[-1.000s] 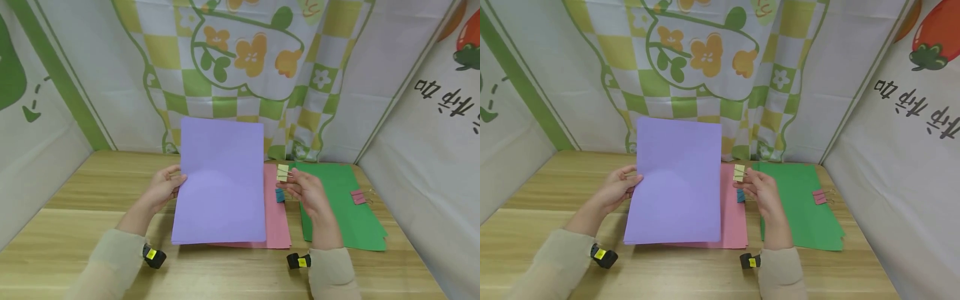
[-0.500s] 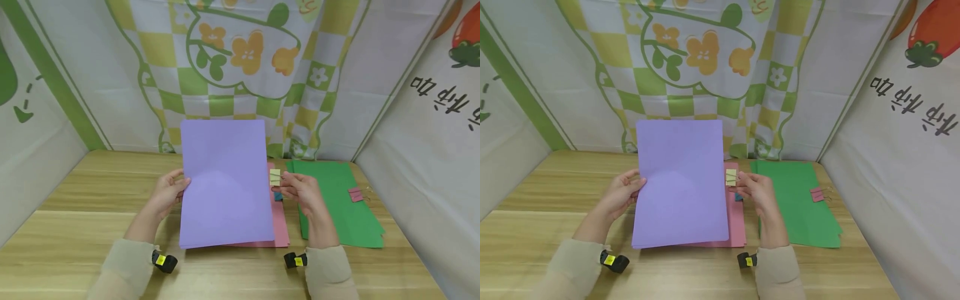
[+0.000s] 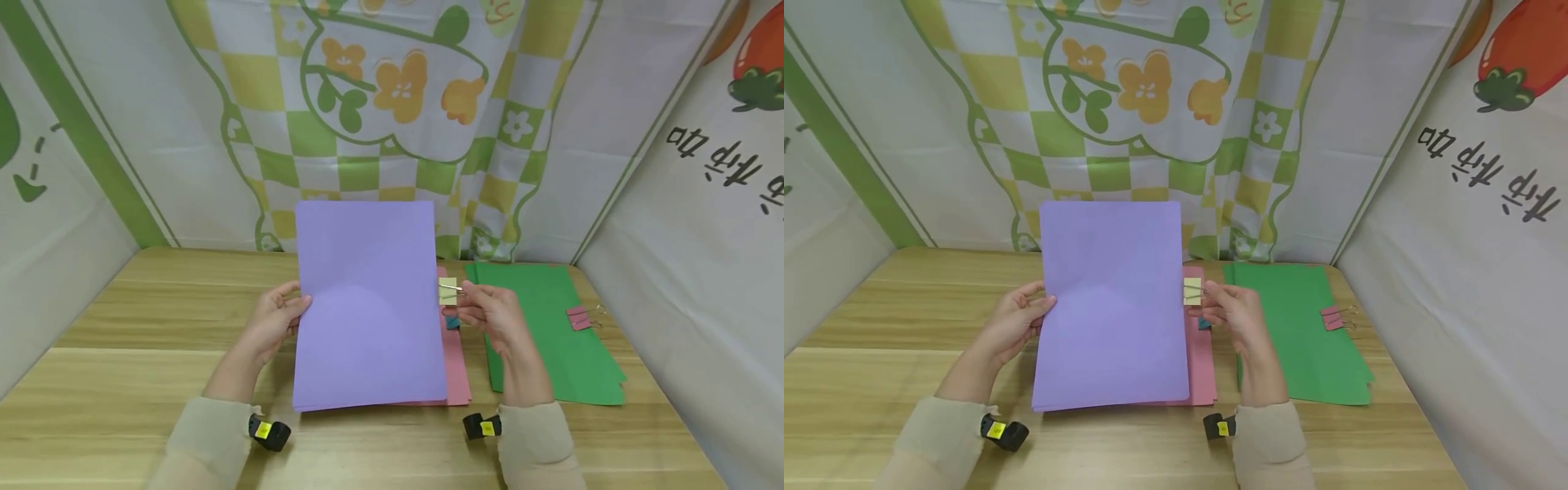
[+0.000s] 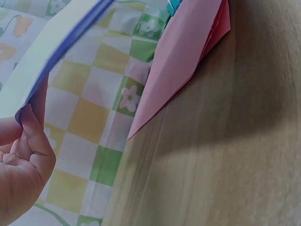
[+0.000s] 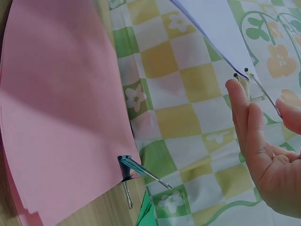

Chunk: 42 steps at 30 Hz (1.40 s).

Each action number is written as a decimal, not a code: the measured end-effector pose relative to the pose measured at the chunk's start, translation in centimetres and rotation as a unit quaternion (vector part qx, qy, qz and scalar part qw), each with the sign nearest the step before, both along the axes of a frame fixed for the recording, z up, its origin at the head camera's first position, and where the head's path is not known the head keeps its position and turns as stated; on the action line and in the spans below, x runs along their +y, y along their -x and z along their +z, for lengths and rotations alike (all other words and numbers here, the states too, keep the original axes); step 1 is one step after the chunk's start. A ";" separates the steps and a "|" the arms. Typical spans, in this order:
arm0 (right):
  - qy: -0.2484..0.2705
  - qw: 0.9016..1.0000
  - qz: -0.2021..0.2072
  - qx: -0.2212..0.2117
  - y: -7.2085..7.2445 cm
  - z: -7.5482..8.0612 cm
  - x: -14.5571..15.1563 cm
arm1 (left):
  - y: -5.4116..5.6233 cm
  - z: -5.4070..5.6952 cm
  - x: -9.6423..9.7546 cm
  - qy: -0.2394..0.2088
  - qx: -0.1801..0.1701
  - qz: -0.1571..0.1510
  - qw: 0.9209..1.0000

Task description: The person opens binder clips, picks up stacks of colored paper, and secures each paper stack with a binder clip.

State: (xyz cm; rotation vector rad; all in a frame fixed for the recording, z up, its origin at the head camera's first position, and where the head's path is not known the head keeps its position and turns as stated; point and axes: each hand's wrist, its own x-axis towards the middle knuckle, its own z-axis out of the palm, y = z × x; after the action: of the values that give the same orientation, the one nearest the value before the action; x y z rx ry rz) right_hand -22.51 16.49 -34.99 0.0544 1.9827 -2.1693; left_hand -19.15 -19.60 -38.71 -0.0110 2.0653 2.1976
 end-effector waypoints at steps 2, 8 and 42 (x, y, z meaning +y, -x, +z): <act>-0.005 1.000 0.002 0.000 -0.1 0.0 -0.1 | 0.0 -0.1 0.0 0.002 0.000 0.001 1.000; -0.017 1.000 0.009 0.002 -0.1 0.0 -0.3 | 0.0 -0.2 0.0 -0.002 0.001 0.003 1.000; -0.007 0.999 0.052 0.011 0.2 -0.5 -1.5 | 0.0 -0.3 0.2 0.016 0.001 -0.010 1.000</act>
State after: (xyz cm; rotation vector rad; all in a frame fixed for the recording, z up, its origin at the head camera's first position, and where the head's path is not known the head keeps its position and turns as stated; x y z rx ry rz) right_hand -22.74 14.99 -35.52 -0.0683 1.9662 -2.1000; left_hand -19.20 -19.39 -39.06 0.0078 2.0928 2.1526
